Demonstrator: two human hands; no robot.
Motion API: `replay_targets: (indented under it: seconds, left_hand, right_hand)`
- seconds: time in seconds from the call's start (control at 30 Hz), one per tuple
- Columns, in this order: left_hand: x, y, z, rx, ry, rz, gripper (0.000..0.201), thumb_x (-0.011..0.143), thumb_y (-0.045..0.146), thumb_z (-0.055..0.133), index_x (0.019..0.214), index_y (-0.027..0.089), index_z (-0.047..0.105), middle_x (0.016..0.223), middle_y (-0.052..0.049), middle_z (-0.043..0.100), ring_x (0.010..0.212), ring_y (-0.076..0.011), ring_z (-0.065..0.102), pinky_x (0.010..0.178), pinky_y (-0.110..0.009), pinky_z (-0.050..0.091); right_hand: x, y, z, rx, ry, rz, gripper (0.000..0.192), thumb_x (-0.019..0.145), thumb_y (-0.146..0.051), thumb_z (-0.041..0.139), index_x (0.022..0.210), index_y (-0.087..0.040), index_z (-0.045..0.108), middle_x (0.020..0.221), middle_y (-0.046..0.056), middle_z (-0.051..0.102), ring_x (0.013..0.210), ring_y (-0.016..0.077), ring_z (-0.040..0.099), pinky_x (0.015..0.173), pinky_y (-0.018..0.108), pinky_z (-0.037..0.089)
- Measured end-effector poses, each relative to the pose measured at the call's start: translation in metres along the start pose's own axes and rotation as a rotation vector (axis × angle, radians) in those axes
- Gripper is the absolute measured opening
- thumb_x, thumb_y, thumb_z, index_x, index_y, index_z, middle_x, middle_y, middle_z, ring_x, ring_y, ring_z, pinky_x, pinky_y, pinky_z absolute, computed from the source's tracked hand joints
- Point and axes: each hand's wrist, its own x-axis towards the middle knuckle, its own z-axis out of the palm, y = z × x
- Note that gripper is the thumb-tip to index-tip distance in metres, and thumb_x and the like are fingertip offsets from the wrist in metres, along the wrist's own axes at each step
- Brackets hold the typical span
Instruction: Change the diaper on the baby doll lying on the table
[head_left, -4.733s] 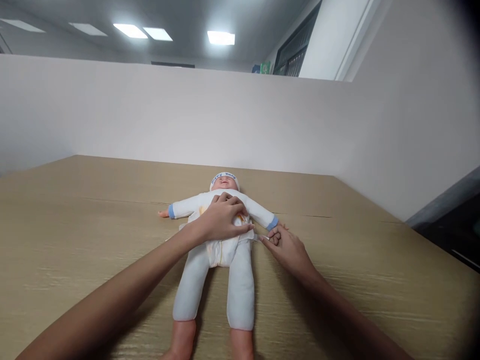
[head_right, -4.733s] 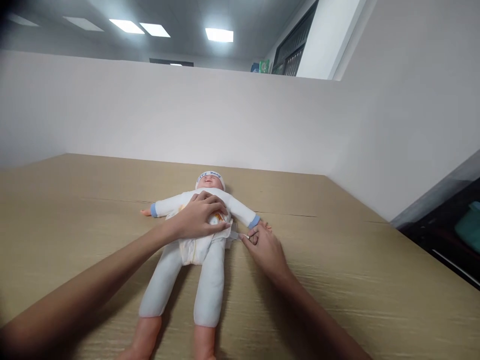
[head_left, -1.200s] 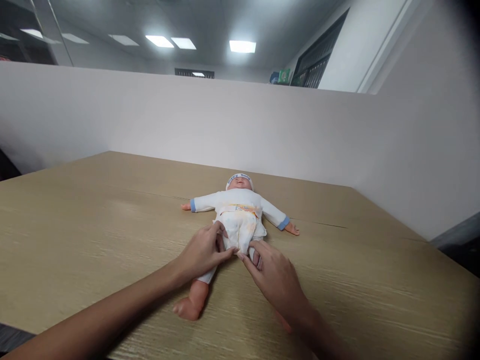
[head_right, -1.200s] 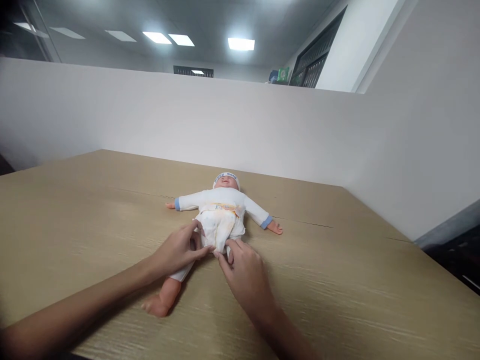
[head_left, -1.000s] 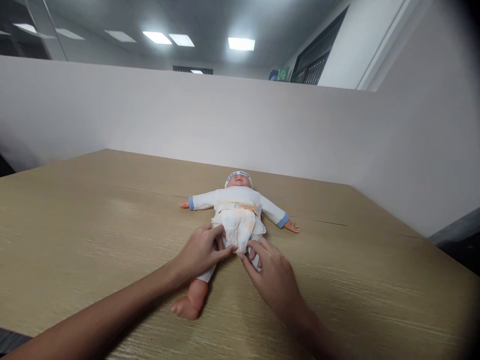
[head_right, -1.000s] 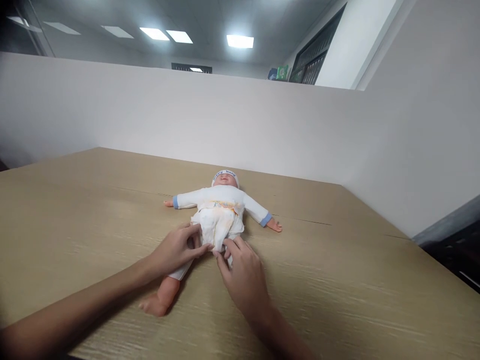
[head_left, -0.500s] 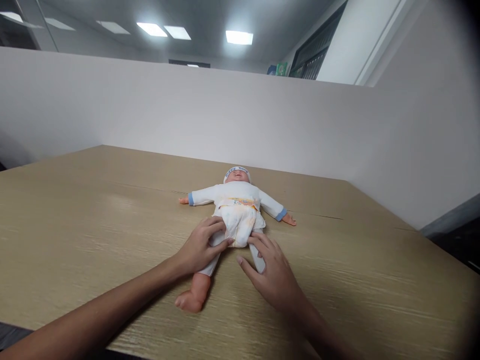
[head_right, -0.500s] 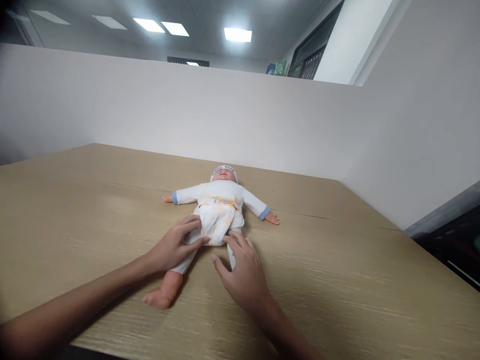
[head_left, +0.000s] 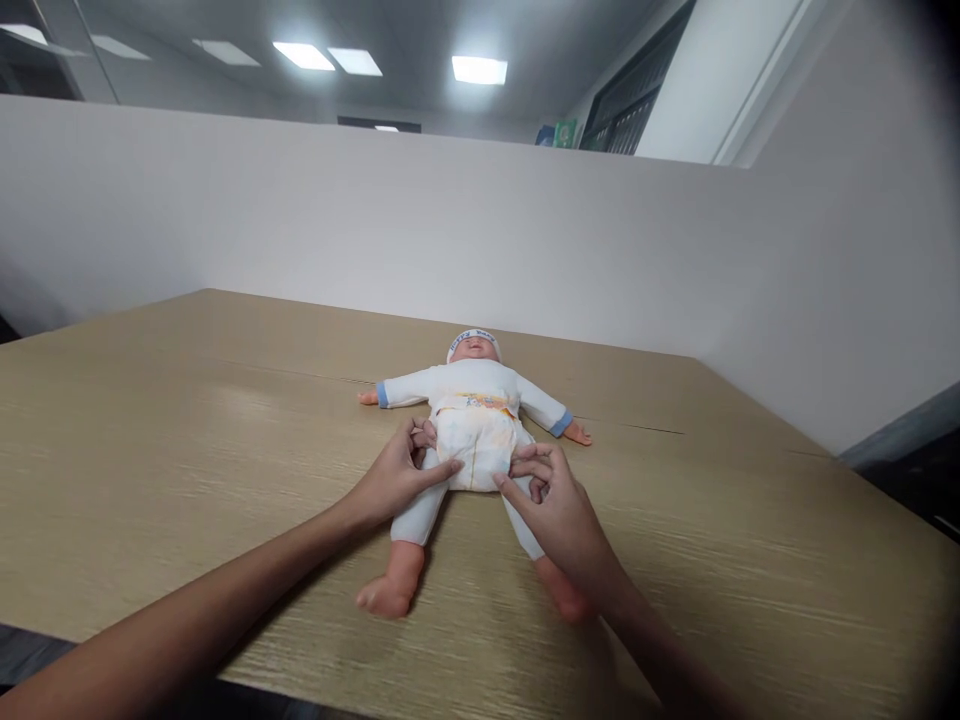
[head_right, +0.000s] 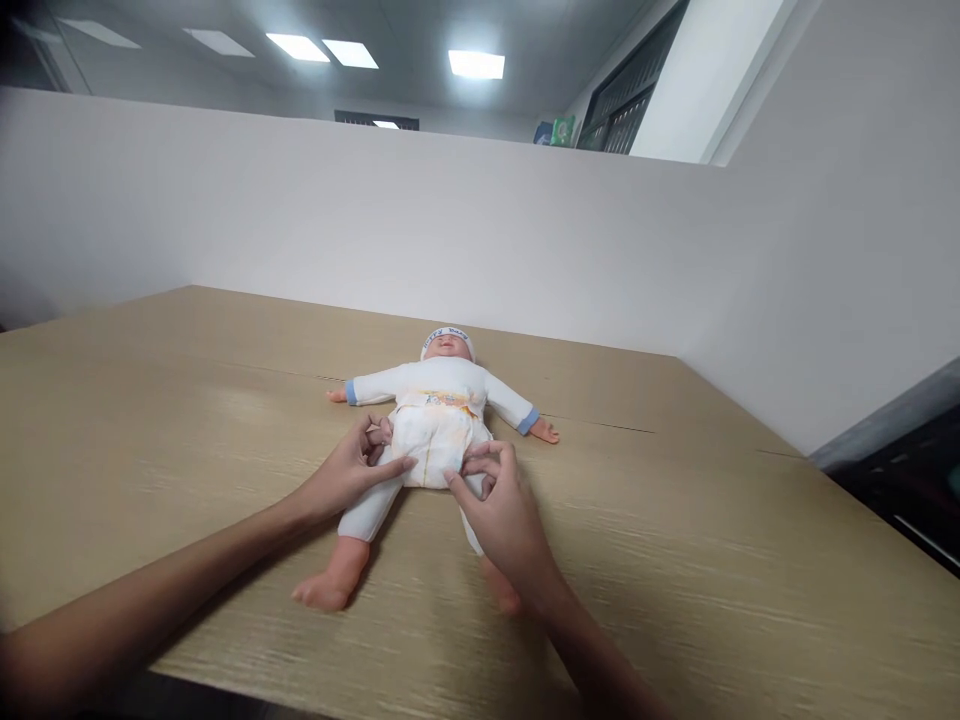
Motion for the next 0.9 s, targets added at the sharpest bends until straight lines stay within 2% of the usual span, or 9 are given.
replay_targets:
  seconds: [0.07, 0.17, 0.27, 0.33, 0.4, 0.5, 0.67, 0.8, 0.9]
  left_hand:
    - [-0.001, 0.0, 0.0, 0.002, 0.035, -0.063, 0.051, 0.08, 0.041, 0.088, 0.109, 0.024, 0.05, 0.09, 0.004, 0.065, 0.077, -0.0163, 0.057, 0.072, -0.029, 0.044]
    - [-0.005, 0.004, -0.001, 0.148, 0.074, -0.071, 0.048, 0.08, 0.045, 0.088, 0.112, 0.021, 0.061, 0.097, -0.001, 0.072, 0.085, -0.02, 0.064, 0.076, -0.031, 0.046]
    - [-0.008, 0.011, -0.002, 0.322, 0.033, -0.042, 0.036, 0.087, 0.051, 0.081, 0.103, 0.02, 0.07, 0.094, -0.002, 0.073, 0.079, -0.02, 0.062, 0.072, -0.032, 0.044]
    - [-0.007, 0.016, -0.003, 0.349, -0.022, -0.036, 0.036, 0.09, 0.055, 0.076, 0.095, 0.019, 0.072, 0.086, -0.001, 0.071, 0.075, -0.0196, 0.059, 0.07, -0.032, 0.042]
    - [-0.005, 0.018, -0.004, 0.288, -0.075, -0.062, 0.04, 0.09, 0.059, 0.075, 0.092, 0.019, 0.074, 0.082, -0.001, 0.07, 0.077, -0.0212, 0.06, 0.071, -0.032, 0.043]
    - [-0.001, 0.022, -0.006, 0.093, -0.133, -0.174, 0.049, 0.086, 0.065, 0.077, 0.099, 0.017, 0.077, 0.089, -0.006, 0.076, 0.085, -0.0265, 0.066, 0.073, -0.035, 0.049]
    - [-0.001, 0.026, -0.009, -0.164, -0.173, -0.325, 0.056, 0.083, 0.066, 0.082, 0.108, 0.016, 0.077, 0.106, -0.012, 0.08, 0.098, -0.0308, 0.07, 0.082, -0.038, 0.054]
    - [0.0, 0.022, -0.009, -0.227, -0.183, -0.3, 0.055, 0.084, 0.064, 0.082, 0.113, 0.017, 0.074, 0.113, -0.012, 0.078, 0.108, -0.0319, 0.07, 0.092, -0.041, 0.055]
    - [0.002, 0.014, -0.01, -0.197, -0.186, -0.251, 0.059, 0.084, 0.064, 0.082, 0.118, 0.016, 0.072, 0.109, -0.012, 0.077, 0.107, -0.0316, 0.07, 0.091, -0.041, 0.056]
  right_hand:
    - [0.0, -0.005, -0.006, -0.038, -0.007, 0.023, 0.039, 0.085, -0.057, 0.076, 0.103, -0.025, 0.061, 0.107, 0.005, 0.081, 0.07, 0.0194, 0.063, 0.071, 0.036, 0.048]
    - [-0.001, -0.013, -0.011, -0.058, -0.037, 0.01, 0.033, 0.087, -0.056, 0.074, 0.095, -0.025, 0.068, 0.101, 0.006, 0.082, 0.081, 0.0241, 0.071, 0.076, 0.036, 0.049]
    - [-0.002, -0.014, -0.009, -0.108, -0.046, -0.033, 0.03, 0.089, -0.055, 0.071, 0.094, -0.025, 0.072, 0.097, 0.006, 0.082, 0.087, 0.0271, 0.072, 0.078, 0.037, 0.049]
    - [-0.002, -0.013, -0.005, -0.15, -0.054, -0.069, 0.03, 0.091, -0.054, 0.069, 0.096, -0.025, 0.073, 0.096, 0.006, 0.082, 0.089, 0.0284, 0.071, 0.079, 0.038, 0.049]
    - [-0.001, -0.01, -0.001, -0.199, -0.072, -0.121, 0.029, 0.092, -0.054, 0.067, 0.09, -0.025, 0.071, 0.093, 0.006, 0.08, 0.091, 0.0295, 0.069, 0.081, 0.039, 0.048]
    - [0.001, -0.006, 0.003, -0.217, -0.092, -0.16, 0.033, 0.093, -0.054, 0.065, 0.077, -0.025, 0.065, 0.088, 0.006, 0.076, 0.092, 0.03, 0.067, 0.083, 0.041, 0.048]
    - [0.009, 0.003, 0.002, 0.141, -0.176, -0.015, 0.037, 0.092, -0.06, 0.067, 0.094, -0.023, 0.073, 0.099, 0.007, 0.08, 0.097, 0.0285, 0.071, 0.088, 0.039, 0.055]
    - [0.011, 0.009, 0.001, 0.219, -0.185, 0.023, 0.043, 0.091, -0.064, 0.069, 0.097, -0.021, 0.075, 0.095, 0.006, 0.079, 0.09, 0.0267, 0.07, 0.083, 0.037, 0.056]
    - [0.01, 0.009, 0.001, 0.213, -0.162, 0.016, 0.041, 0.091, -0.063, 0.07, 0.092, -0.021, 0.074, 0.089, 0.004, 0.077, 0.086, 0.0254, 0.068, 0.079, 0.036, 0.055]
